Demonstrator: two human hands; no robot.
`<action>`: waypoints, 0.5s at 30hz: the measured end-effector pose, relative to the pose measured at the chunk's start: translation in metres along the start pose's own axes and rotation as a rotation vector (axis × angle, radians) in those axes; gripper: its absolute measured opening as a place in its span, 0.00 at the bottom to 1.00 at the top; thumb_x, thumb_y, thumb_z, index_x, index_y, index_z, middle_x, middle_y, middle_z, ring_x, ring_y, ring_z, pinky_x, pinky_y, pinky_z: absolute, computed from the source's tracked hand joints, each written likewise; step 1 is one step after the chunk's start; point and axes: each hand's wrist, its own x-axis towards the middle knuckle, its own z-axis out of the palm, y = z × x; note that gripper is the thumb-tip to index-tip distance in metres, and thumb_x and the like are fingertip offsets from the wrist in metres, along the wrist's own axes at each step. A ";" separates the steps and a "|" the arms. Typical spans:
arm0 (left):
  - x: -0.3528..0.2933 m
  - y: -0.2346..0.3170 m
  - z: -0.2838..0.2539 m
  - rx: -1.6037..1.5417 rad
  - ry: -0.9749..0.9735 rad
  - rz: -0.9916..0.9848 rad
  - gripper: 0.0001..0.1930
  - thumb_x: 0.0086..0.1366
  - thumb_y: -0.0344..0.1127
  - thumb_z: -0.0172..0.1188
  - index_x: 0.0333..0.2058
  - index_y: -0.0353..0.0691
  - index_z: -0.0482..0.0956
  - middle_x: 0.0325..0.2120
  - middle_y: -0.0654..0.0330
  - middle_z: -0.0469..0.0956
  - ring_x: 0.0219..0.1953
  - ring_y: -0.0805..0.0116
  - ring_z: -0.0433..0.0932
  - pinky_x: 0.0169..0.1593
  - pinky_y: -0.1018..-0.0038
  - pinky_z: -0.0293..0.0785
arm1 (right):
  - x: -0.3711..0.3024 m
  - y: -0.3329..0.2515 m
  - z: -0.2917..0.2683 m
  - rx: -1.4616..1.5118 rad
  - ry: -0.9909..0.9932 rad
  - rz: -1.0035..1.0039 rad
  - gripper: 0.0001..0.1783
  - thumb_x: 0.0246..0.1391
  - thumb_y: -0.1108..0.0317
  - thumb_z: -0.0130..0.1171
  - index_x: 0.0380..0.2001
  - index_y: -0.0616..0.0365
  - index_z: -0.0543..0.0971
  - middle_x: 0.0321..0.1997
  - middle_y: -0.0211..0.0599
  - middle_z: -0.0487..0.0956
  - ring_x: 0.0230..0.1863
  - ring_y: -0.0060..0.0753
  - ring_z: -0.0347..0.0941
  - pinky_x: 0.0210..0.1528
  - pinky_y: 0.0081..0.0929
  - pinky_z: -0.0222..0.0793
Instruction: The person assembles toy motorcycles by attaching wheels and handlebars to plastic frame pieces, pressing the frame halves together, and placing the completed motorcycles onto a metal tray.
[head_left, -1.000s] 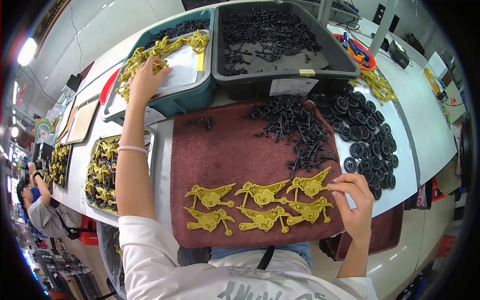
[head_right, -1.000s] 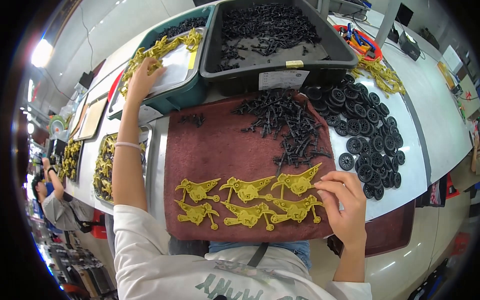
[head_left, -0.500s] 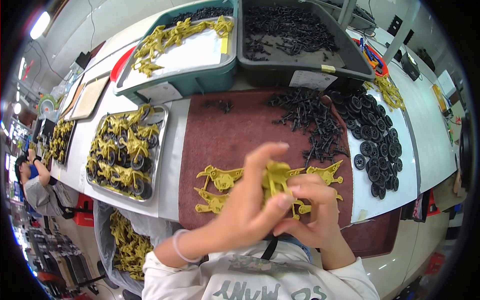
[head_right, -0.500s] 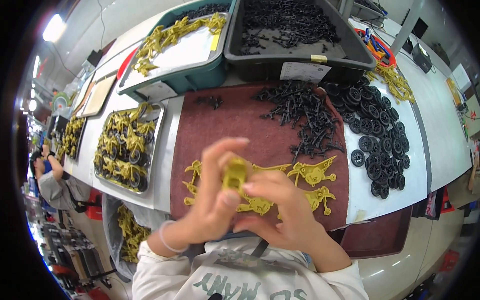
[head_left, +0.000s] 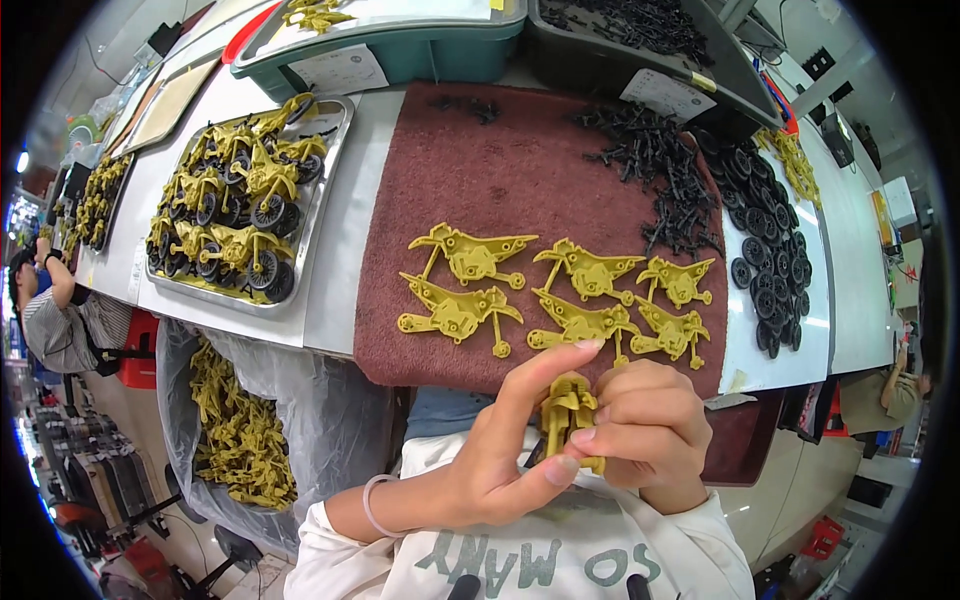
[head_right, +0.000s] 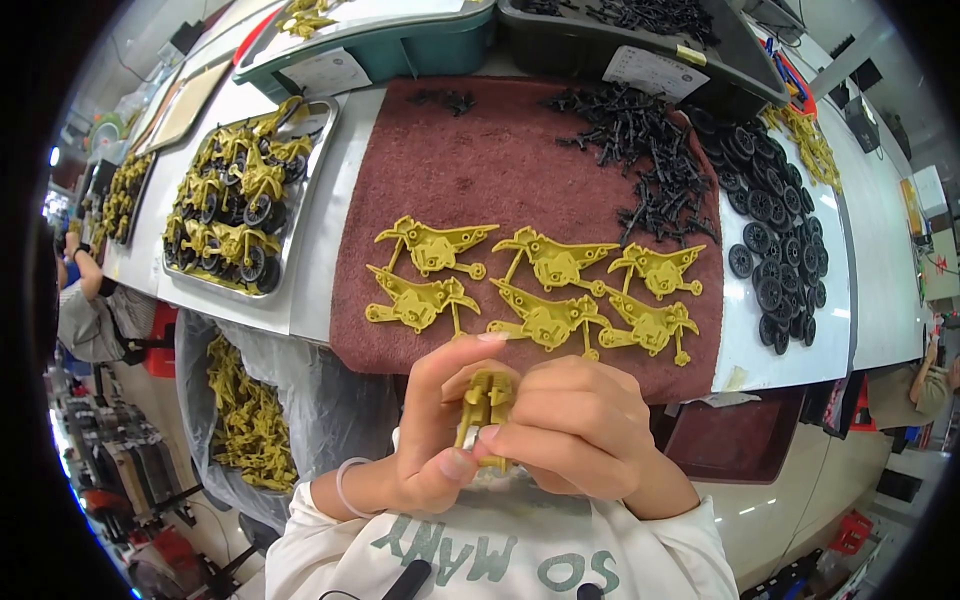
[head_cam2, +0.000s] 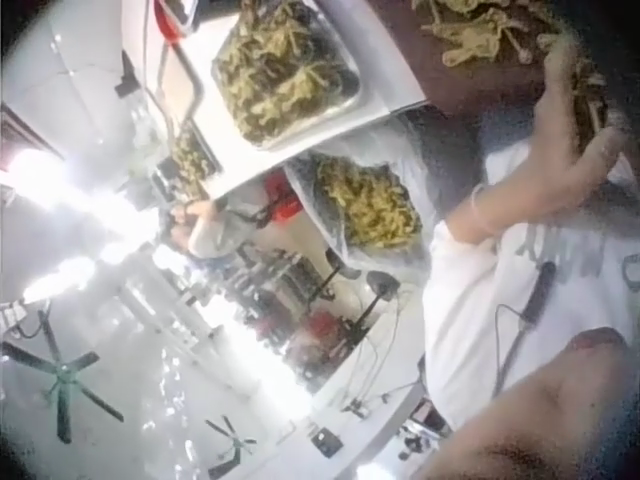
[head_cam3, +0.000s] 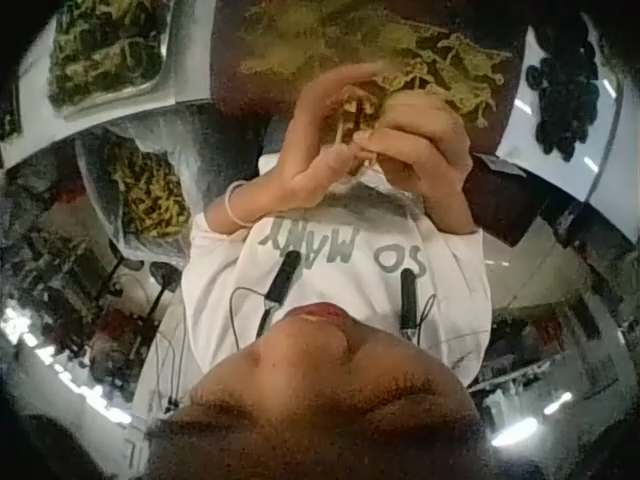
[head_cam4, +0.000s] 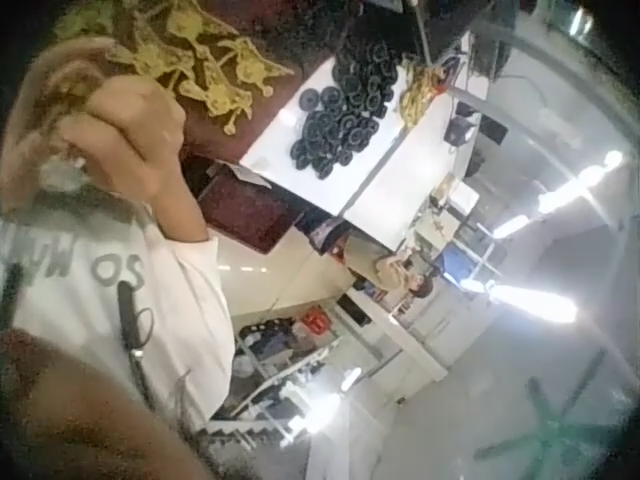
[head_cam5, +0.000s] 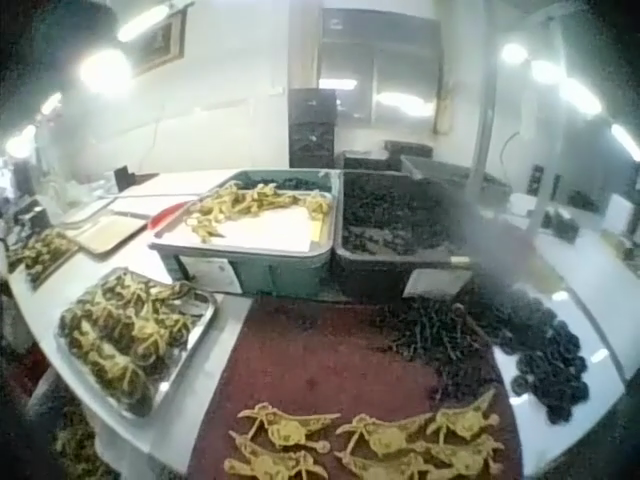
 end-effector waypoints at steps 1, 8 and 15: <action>-0.004 0.005 -0.003 -0.005 0.004 -0.004 0.30 0.69 0.42 0.51 0.64 0.31 0.58 0.48 0.49 0.72 0.48 0.60 0.74 0.55 0.66 0.70 | 0.004 0.000 -0.003 0.077 -0.071 0.012 0.15 0.38 0.74 0.67 0.36 0.56 0.82 0.32 0.31 0.74 0.29 0.35 0.76 0.29 0.27 0.76; -0.022 0.020 -0.083 -0.391 0.407 0.112 0.24 0.67 0.47 0.42 0.52 0.35 0.70 0.34 0.57 0.73 0.38 0.62 0.75 0.48 0.61 0.76 | 0.000 0.019 -0.030 0.176 0.406 0.425 0.11 0.54 0.71 0.67 0.32 0.59 0.72 0.38 0.36 0.71 0.36 0.27 0.73 0.39 0.23 0.73; -0.028 0.005 -0.112 -0.340 0.618 0.319 0.20 0.62 0.32 0.48 0.53 0.38 0.64 0.47 0.52 0.67 0.58 0.51 0.68 0.68 0.54 0.55 | -0.003 0.024 -0.012 0.261 0.369 0.575 0.11 0.50 0.81 0.67 0.33 0.61 0.74 0.40 0.37 0.75 0.41 0.25 0.71 0.49 0.20 0.67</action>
